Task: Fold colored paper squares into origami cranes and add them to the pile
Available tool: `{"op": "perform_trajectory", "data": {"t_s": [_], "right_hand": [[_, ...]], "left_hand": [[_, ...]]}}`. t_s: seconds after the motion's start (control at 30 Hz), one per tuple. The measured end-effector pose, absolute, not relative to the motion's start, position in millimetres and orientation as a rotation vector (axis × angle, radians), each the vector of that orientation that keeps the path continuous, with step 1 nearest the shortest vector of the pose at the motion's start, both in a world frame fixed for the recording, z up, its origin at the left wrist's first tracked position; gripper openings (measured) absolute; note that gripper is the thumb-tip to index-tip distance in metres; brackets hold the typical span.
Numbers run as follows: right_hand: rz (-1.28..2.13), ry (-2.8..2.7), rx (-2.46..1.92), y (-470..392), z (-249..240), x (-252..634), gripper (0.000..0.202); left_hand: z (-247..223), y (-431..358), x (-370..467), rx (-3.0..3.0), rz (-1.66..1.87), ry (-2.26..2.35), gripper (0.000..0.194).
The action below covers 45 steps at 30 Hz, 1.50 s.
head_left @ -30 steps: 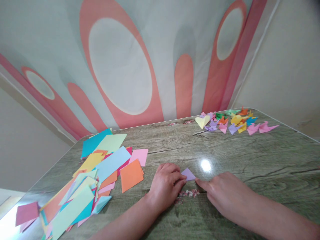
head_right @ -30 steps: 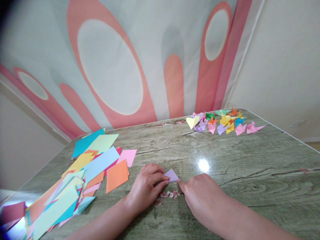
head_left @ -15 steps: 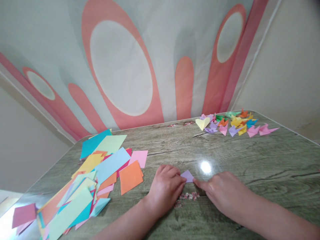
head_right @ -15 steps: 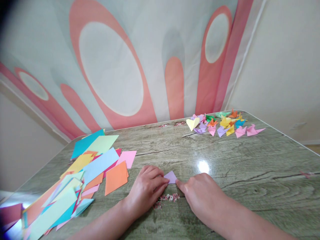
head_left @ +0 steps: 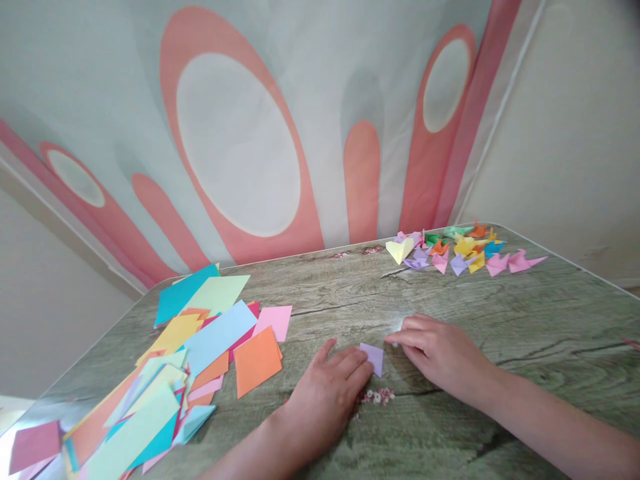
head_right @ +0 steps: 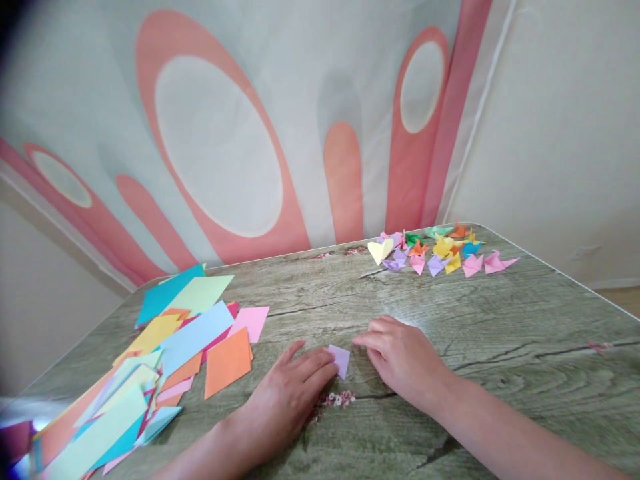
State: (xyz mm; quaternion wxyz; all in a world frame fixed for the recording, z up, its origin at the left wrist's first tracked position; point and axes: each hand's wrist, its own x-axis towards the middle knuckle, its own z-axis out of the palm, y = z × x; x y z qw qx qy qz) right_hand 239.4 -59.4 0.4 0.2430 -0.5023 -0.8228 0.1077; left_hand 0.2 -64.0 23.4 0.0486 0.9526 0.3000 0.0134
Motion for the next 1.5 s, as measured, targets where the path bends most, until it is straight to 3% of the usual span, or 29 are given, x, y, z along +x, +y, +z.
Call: {"op": "perform_trajectory", "data": {"t_s": [0.6, 1.0, 1.5], "right_hand": [[0.149, -2.527, -0.847, -62, -2, 230, 0.032], [0.3, -2.37, -0.91, -56, -17, 226, 0.017], [0.382, -2.363, -0.934, -54, -14, 229, 0.014]], "left_hand": [[33, -49, -21, 2.758, 0.085, 0.8, 0.043], [32, -49, -18, 2.734, -0.033, 0.675, 0.06], [32, -48, -20, 2.738, -0.078, 0.673, 0.049]]}}
